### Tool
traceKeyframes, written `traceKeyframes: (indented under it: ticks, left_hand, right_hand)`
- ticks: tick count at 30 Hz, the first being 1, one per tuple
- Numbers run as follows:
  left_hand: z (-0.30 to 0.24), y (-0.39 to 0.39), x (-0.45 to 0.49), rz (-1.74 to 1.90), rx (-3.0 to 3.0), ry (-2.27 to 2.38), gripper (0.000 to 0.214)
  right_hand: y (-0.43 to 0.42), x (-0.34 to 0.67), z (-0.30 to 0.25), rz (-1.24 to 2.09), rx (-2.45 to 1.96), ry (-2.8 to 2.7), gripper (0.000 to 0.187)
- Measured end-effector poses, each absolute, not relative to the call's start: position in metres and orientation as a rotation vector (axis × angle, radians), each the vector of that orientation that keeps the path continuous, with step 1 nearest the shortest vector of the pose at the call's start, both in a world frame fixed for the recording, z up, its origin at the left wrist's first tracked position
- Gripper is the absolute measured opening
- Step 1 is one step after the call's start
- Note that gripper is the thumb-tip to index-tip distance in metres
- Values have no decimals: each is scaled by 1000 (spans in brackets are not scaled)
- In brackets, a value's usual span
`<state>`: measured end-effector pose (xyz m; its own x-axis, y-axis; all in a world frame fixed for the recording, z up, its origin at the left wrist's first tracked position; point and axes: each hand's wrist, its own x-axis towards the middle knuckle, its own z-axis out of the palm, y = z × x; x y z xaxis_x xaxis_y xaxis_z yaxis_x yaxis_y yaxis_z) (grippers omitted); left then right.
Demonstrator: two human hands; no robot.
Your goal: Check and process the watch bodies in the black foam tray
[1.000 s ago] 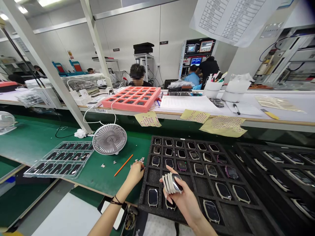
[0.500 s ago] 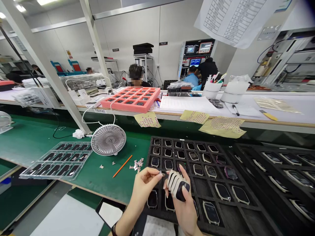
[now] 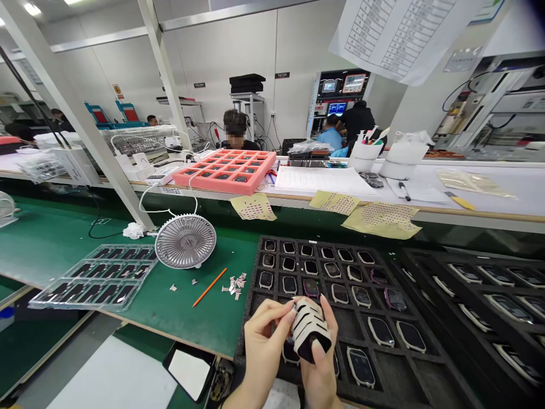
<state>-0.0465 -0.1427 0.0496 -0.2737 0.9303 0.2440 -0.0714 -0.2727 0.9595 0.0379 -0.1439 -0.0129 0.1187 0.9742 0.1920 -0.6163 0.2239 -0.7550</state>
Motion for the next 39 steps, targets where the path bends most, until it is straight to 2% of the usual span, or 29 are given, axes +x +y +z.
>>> traceKeyframes:
  ticks: [14,22,31,39]
  left_hand:
    - [44,-140,-43,1811,1016,1146,11]
    - [40,-142,-38,1685,1061,1145,10]
    - [31,-141,-38,1753,1381,1323,10]
    - [36,-135,-42,1736,1217,1167,14]
  right_hand:
    - [-142,42,-21,1165,-514,-943,58]
    - [-141,43,-29,1127,-581,-957,60]
    - [-141,43,-26,978,-647,-1093,54]
    - [-139,43,-34,827,-635,-1243,54]
